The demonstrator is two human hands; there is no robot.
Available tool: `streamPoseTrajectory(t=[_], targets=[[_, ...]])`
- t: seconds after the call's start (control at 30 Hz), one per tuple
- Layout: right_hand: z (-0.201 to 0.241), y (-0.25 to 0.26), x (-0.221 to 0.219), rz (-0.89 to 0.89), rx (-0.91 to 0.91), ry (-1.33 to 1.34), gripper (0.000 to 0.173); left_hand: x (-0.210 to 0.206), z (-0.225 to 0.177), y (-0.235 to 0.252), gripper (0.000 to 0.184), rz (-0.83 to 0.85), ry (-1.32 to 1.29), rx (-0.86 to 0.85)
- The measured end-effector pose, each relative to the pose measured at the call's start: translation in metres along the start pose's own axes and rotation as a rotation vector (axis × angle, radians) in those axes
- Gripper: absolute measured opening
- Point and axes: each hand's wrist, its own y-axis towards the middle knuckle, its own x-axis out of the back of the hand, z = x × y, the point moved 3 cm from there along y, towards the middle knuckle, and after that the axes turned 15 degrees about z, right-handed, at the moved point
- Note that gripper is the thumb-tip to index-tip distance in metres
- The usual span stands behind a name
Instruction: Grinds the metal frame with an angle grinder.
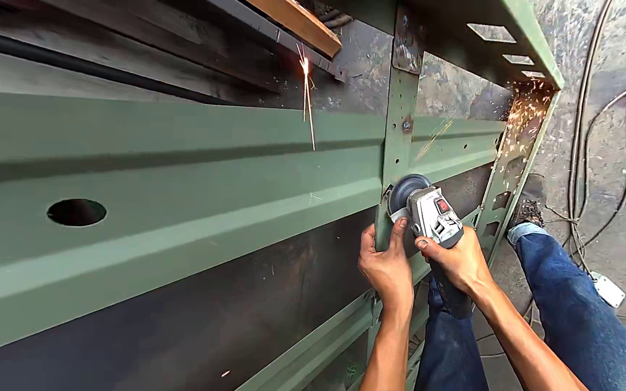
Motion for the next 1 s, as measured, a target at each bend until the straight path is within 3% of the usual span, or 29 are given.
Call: streamPoseTrajectory(t=[0.1,1.0], targets=[[0.0059,0.0011,-0.0013,0.001,0.016,-0.038,0.064,0.0014,0.0018,0.0005,0.031,0.008,-0.043,-0.040],[0.0001,0.0013,-0.0025,0.002,0.008,0.000,0.063,0.0012,0.0028,0.0005,0.037,-0.007,-0.048,-0.028]])
